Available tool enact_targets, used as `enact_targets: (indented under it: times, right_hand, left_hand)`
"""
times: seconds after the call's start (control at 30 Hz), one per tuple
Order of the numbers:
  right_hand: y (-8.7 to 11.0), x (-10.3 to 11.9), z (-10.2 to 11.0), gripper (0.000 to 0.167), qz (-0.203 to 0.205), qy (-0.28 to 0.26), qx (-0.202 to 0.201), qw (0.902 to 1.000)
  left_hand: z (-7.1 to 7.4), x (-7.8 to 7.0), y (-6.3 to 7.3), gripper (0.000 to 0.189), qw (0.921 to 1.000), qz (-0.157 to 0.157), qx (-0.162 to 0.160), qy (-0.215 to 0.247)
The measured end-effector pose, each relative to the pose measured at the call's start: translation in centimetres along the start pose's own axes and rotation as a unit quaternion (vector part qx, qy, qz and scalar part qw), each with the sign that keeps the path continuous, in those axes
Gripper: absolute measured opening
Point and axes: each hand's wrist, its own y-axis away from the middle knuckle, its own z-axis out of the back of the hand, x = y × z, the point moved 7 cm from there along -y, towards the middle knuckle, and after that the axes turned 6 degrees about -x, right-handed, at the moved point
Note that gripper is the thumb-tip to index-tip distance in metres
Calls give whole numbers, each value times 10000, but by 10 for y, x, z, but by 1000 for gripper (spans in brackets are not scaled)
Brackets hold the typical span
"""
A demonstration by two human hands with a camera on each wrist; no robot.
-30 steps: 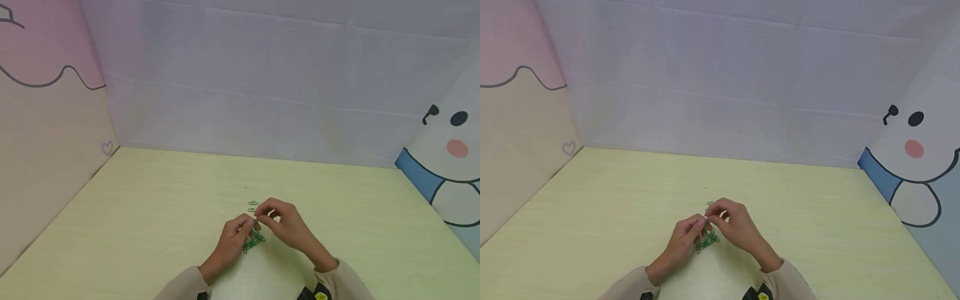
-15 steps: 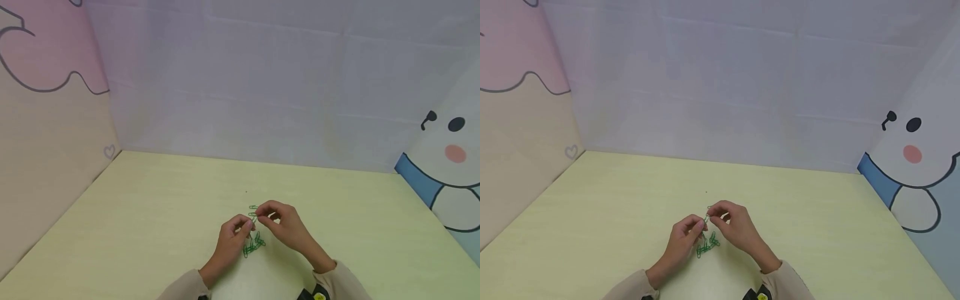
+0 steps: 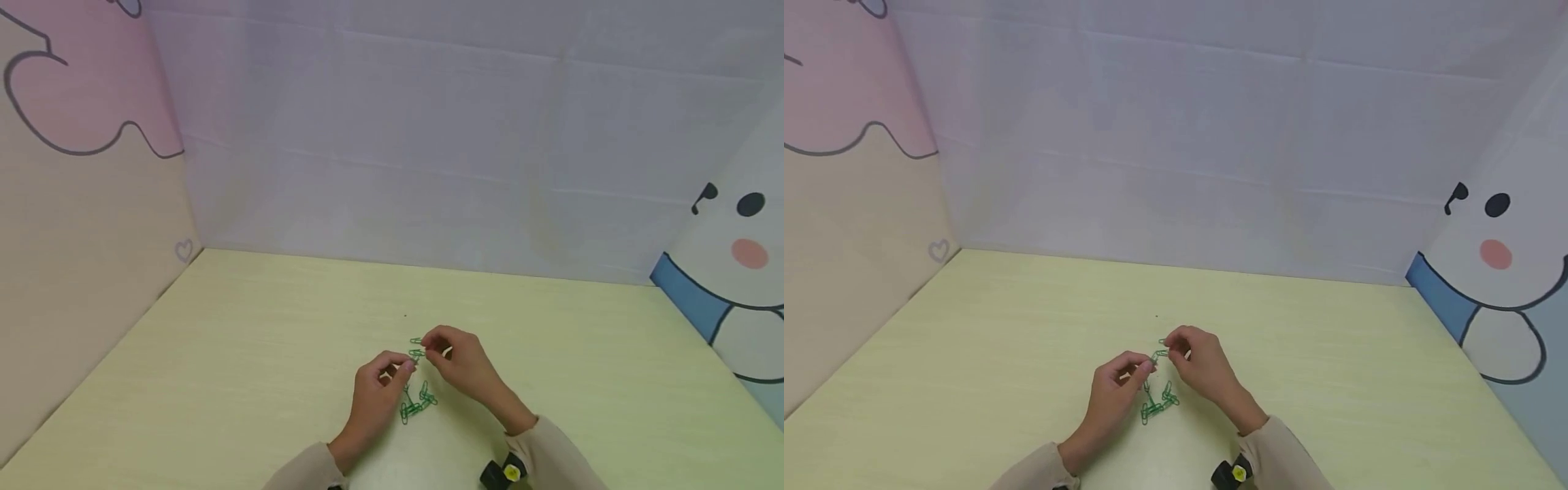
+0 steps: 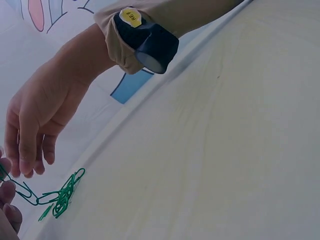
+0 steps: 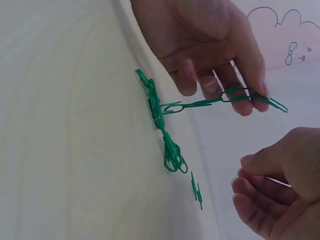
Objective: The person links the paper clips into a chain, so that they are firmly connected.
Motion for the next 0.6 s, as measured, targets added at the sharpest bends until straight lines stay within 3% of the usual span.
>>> enact_targets:
  times: [0.2, 0.6]
  right_hand:
    - [-5, -4, -12, 11, 62, 433, 182, 9989]
    - [-14, -14, -23, 11, -264, 911, 577, 9938]
  left_hand:
    - [2, 1, 0, 5, 9999, -79, -98, -82]
    - [2, 2, 0, 5, 9998, -15, -141, -167]
